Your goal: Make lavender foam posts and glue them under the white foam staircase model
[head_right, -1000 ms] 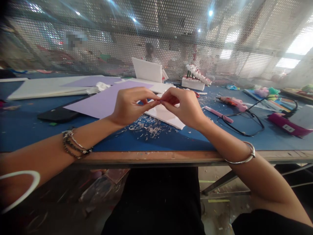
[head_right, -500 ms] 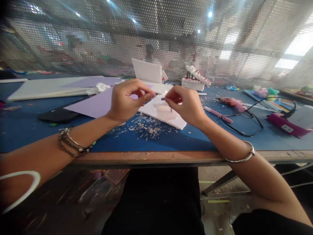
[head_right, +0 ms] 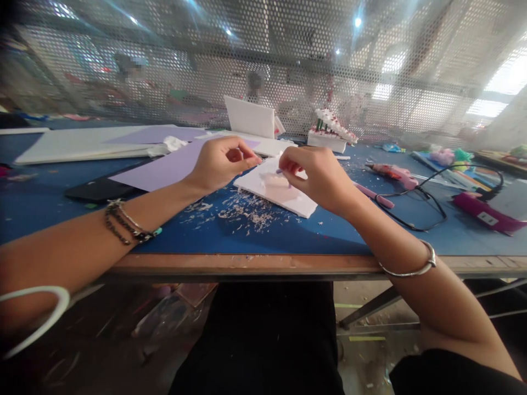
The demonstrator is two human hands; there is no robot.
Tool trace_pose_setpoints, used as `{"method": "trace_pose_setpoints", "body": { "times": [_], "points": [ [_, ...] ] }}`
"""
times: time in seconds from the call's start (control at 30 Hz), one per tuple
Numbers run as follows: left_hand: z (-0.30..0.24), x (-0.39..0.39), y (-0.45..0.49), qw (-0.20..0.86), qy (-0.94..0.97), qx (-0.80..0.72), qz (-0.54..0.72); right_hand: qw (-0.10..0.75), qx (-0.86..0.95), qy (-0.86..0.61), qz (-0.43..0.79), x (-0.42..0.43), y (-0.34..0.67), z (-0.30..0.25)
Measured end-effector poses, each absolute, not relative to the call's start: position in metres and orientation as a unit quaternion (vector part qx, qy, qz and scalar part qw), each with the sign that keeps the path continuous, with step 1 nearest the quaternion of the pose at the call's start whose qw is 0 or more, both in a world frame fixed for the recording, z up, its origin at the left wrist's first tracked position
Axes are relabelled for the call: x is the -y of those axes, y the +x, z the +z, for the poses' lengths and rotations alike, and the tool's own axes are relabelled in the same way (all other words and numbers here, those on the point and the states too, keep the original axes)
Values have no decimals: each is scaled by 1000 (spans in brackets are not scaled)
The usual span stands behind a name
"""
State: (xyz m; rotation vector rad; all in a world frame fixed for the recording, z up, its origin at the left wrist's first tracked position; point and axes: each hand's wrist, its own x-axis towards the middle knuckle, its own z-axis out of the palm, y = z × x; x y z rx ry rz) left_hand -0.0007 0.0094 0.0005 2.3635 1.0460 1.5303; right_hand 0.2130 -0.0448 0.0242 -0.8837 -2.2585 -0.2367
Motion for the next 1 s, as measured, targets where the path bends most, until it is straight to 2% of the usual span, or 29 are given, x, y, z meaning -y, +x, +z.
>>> {"method": "trace_pose_setpoints", "body": {
  "times": [0.17, 0.33, 0.47, 0.53, 0.7, 1.0],
  "points": [
    [-1, -19, -7, 94, 824, -365, 424, 234, 913, -300, -150, 47, 211, 28],
    [4, -39, -12, 18, 855, -397, 334, 106, 921, -292, -237, 39, 200, 31],
    [11, -61, -6, -28, 880, -329, 342, 23, 922, -272, -274, 25, 189, 31],
    [15, -69, -1, -19, 911, -295, 287, -5, 915, -267, -304, 21, 187, 28],
    [20, -69, 11, 33, 960, -264, 89, 14, 896, -277, -347, 25, 189, 16],
    [12, -86, 17, 51, 952, -274, 127, 88, 916, -297, -256, 25, 195, 13]
  ]
}}
